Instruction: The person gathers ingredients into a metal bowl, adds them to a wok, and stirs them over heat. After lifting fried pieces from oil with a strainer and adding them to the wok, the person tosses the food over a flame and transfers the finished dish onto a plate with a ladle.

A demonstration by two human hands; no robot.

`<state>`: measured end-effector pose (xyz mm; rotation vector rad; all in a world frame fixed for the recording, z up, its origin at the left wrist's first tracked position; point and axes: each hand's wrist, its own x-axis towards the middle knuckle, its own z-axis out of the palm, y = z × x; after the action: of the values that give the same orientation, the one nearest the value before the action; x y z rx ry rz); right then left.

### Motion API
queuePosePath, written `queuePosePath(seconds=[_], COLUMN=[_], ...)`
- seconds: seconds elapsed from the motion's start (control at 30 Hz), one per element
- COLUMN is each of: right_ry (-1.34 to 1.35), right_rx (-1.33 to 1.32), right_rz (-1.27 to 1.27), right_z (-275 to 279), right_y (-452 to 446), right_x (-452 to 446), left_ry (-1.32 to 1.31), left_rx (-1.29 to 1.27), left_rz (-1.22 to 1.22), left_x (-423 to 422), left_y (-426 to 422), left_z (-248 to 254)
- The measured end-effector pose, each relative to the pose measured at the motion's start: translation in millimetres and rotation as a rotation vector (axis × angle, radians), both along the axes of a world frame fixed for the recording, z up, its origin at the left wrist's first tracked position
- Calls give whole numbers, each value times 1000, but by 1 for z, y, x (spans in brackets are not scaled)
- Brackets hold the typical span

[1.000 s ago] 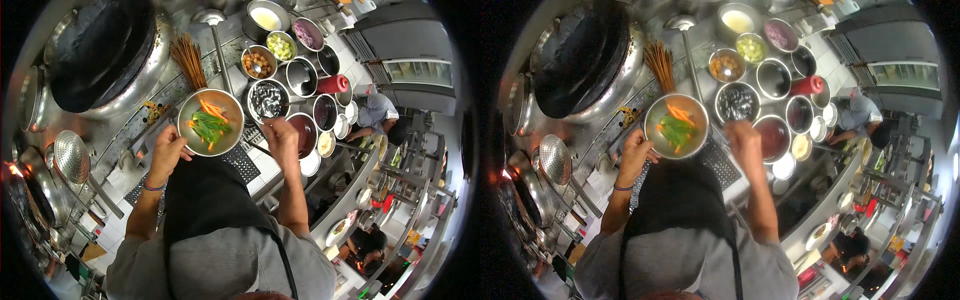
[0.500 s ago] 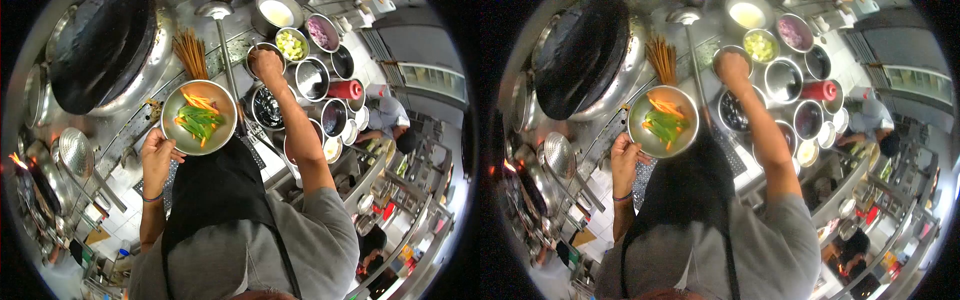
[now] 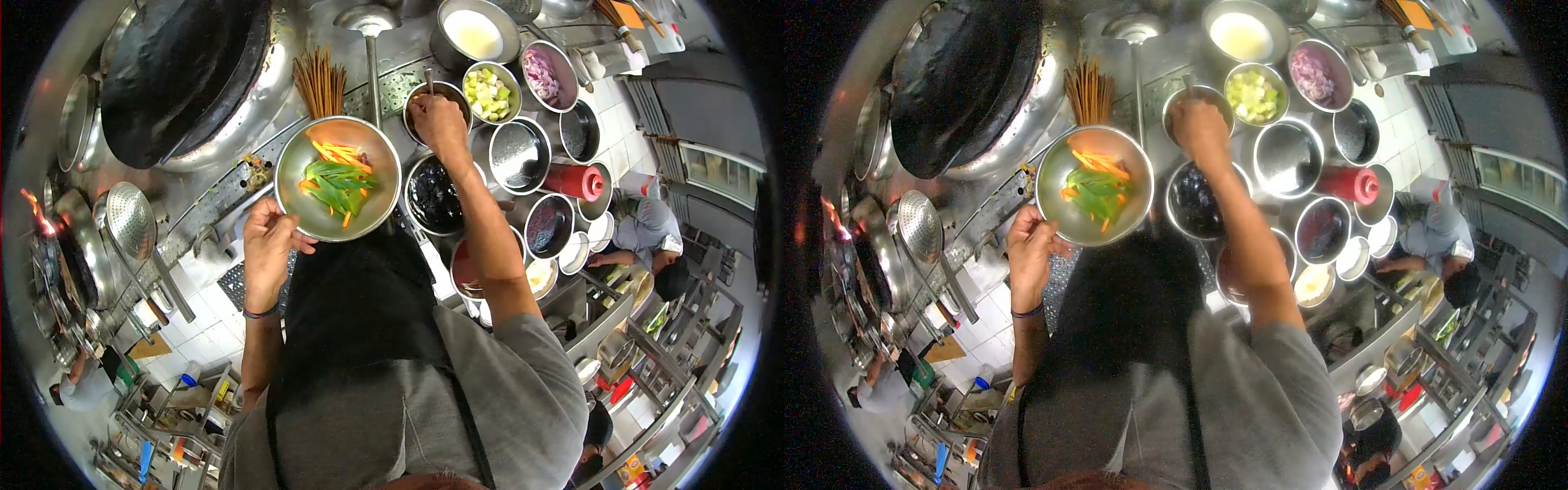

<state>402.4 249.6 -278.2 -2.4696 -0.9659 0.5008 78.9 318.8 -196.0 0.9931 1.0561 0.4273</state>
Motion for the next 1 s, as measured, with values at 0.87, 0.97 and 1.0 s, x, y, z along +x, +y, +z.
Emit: queuePosePath(seconds=[0.87, 0.97, 1.0], right_ry=[454, -22, -200], right_rx=[260, 15, -92], right_rz=[170, 406, 407], right_z=[131, 121, 110], right_y=[-37, -35, -36], right_x=[-19, 3, 9], left_ry=[-161, -191, -199], left_rx=[-69, -85, -90], left_rz=[-265, -262, -252], left_x=[18, 26, 27], left_y=[42, 43, 44], left_z=[-35, -38, -37])
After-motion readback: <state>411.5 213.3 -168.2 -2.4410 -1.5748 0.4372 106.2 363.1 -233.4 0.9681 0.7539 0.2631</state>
